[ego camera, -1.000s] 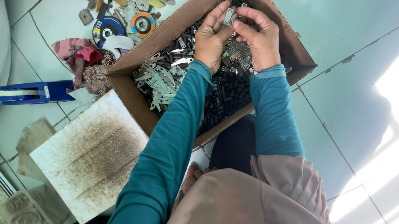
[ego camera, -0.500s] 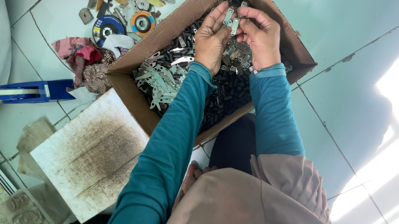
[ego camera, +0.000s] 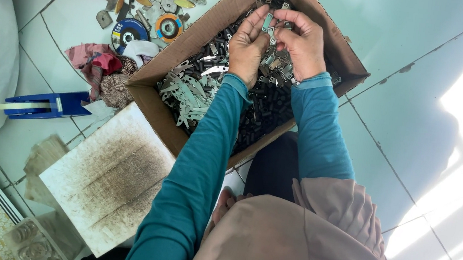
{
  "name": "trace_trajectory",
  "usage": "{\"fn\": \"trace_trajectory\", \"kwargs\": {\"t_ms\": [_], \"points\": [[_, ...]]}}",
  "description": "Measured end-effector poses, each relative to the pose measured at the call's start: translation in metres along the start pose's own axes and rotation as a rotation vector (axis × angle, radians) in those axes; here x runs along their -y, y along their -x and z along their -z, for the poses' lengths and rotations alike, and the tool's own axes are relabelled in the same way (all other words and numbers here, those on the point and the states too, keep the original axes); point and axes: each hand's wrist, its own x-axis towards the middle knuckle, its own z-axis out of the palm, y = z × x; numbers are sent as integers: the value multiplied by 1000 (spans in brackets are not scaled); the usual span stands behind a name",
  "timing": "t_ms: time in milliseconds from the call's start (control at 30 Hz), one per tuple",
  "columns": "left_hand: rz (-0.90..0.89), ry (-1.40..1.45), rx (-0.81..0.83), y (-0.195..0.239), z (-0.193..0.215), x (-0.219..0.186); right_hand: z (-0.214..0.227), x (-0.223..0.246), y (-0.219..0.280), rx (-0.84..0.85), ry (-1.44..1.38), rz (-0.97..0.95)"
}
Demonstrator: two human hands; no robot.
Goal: The person sorts through a box of metal scraps, picking out individual pieces and placing them into a small plastic bag.
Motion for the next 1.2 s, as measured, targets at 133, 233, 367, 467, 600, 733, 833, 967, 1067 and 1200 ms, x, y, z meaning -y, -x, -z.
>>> {"fn": "trace_trajectory", "kwargs": {"t_ms": [133,233,367,467,600,733,833,967,1067,1200], "points": [[19,-3,-29,-1,-2,-1,0,-4,-3,-12,-2,-4],[33,-10,-66,-1,-6,-3,1,-6,-3,-6,-10,9],[102,37,-209,-2,-6,-3,2,-6,-4,-62,-7,-22],[140,109,-226,0,1,0,3,-8,-4,-67,-3,-17],[242,215,-184,10,5,-9,5,-10,-2,-22,9,6],[291,311,-197,11,10,1,6,-12,0,2,-37,-15],[322,247,-195,16,8,-6,1,-1,5,5,-45,-77],[318,200,-156,19,8,-11,0,6,11,-2,-36,-115],[274,145,-144,19,11,-6,3,-3,9,36,-14,-77],[250,93,-230,20,10,-5,7,-7,9,59,9,-50]]}}
